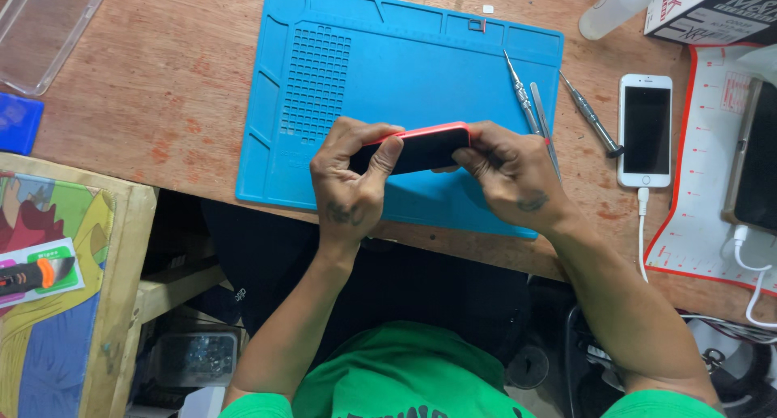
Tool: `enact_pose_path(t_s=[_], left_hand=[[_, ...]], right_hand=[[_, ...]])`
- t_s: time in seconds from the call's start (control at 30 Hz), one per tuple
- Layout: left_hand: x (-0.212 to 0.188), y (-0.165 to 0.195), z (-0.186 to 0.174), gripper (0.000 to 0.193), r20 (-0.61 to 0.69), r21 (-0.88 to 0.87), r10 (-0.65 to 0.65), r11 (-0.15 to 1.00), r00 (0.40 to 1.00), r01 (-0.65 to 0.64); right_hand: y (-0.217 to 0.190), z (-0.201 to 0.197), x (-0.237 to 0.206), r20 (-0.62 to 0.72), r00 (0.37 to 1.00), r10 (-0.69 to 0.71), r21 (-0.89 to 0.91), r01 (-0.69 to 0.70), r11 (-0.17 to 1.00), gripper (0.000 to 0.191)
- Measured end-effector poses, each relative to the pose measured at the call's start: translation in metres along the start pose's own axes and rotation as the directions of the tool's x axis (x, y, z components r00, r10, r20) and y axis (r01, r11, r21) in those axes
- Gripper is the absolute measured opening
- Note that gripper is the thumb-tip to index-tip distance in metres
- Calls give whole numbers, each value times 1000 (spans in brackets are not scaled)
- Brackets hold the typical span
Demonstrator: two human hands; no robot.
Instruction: The person disassembles a red smartphone, removes internal components, and reassembles it using a screwdriver and tweezers. They then handle a second black smartphone, removing its back cover and inspecting the interior.
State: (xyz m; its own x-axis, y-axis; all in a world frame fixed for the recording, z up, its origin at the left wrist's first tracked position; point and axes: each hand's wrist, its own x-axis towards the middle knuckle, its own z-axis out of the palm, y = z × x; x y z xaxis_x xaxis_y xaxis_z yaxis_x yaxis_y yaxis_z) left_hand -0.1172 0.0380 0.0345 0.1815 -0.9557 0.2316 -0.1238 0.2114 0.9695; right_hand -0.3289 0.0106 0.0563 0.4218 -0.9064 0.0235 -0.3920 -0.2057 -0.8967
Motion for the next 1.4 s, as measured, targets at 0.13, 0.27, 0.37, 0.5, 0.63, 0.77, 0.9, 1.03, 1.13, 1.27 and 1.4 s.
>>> enact_pose_path(t_s=[0.13, 0.27, 0.37, 0.5, 0.63, 0.77, 0.9, 1.03, 1.13, 1.27, 1.4], left_hand=[[0, 12, 1, 19, -21, 25, -8, 1000, 1000, 9], [-4, 20, -1, 33, 62, 271, 349, 896, 935, -353], [-6, 15, 0, 29, 150, 319, 399, 846, 904, -427], [-6, 3, 2, 21, 119, 141, 354, 919, 928, -369], [-8, -3, 1, 14, 107, 65, 226, 970, 968, -234], [-10, -1, 0, 13, 126, 73, 174, 980, 977, -184], [-10, 2, 1, 16, 147, 100, 164, 979, 975, -180], [-10, 1, 1, 18, 154, 139, 170, 972, 973, -192], [-11, -1, 1, 18, 157, 130, 170, 973, 973, -191], [-12, -4, 3, 15, 163, 104, 125, 984, 979, -143], [-11, -4, 2, 15, 145, 81, 116, 988, 983, -129]], right_hand=[[3, -8, 8, -10, 999, -36, 254, 37, 967, 35], [12, -21, 10, 24, 988, 152, 692, -126, 711, 46], [22, -24, 11, 72, 953, 293, 754, -245, 609, 39], [25, -23, 10, 98, 971, 218, 681, -225, 697, 32], [11, -14, -3, -254, 940, 227, -255, -291, 922, 39], [-6, -12, -4, -211, 919, -332, -451, 210, 867, 25], [-12, -3, 0, -72, 888, -455, -348, 405, 845, 27], [-8, 1, -1, -51, 941, -336, -205, 319, 925, 27], [-4, 1, -3, -58, 958, -282, -167, 269, 948, 25], [-3, 5, -5, -86, 958, -275, -206, 253, 945, 23], [-3, 4, -4, -84, 962, -261, -207, 239, 949, 24]])
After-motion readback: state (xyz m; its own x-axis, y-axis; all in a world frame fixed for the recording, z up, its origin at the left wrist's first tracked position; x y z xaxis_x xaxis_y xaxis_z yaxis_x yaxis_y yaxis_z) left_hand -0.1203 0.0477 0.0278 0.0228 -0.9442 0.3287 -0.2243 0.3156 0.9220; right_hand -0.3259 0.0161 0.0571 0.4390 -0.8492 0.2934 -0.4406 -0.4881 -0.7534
